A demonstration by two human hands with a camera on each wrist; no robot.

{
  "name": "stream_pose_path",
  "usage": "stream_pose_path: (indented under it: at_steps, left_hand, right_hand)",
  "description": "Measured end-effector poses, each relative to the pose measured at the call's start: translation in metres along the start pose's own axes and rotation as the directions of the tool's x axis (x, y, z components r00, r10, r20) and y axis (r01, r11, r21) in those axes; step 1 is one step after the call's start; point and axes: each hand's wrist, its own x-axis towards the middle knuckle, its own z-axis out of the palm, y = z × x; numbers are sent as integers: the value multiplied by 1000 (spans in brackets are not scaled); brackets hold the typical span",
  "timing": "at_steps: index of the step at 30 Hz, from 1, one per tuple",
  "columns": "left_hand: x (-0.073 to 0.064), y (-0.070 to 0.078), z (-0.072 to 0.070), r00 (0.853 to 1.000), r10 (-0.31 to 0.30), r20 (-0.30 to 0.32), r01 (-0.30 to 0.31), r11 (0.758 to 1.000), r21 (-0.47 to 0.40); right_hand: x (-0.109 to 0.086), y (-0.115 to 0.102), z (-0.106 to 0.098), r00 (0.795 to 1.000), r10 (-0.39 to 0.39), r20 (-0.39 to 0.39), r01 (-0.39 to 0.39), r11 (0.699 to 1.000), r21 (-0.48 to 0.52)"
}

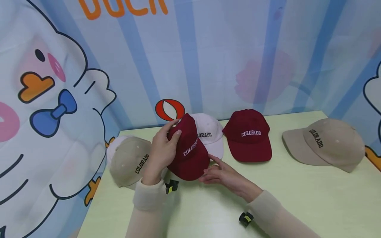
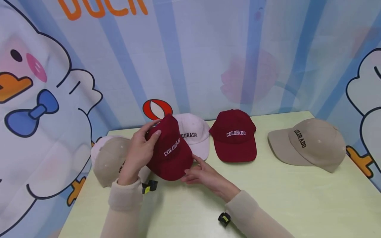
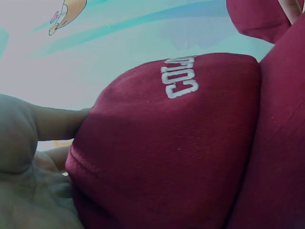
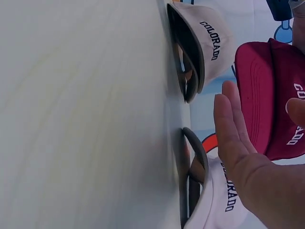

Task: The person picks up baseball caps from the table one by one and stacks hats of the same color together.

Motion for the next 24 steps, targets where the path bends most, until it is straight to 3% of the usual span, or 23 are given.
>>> stream_pose_path:
  at_steps: [6, 11, 17, 24]
  left_hand:
    - [2, 2, 6, 999, 42, 2, -42, 999, -29]
    - [5, 2, 11, 998, 55, 10, -54, 995, -84]
    - [8, 2, 17, 997, 70, 42, -62, 985, -161]
    - [10, 1, 28, 989, 92, 113, -70, 979, -192]
  right_hand:
    - [-9, -5, -12, 999, -11, 39, 15, 996, -89]
    - [-14, -12, -24, 1000, 3, 28, 3, 980, -199]
    - [-19, -29, -39, 998, -10, -62, -11, 946, -323]
    - [-22, -51, -54, 969, -151, -194, 67, 921, -385]
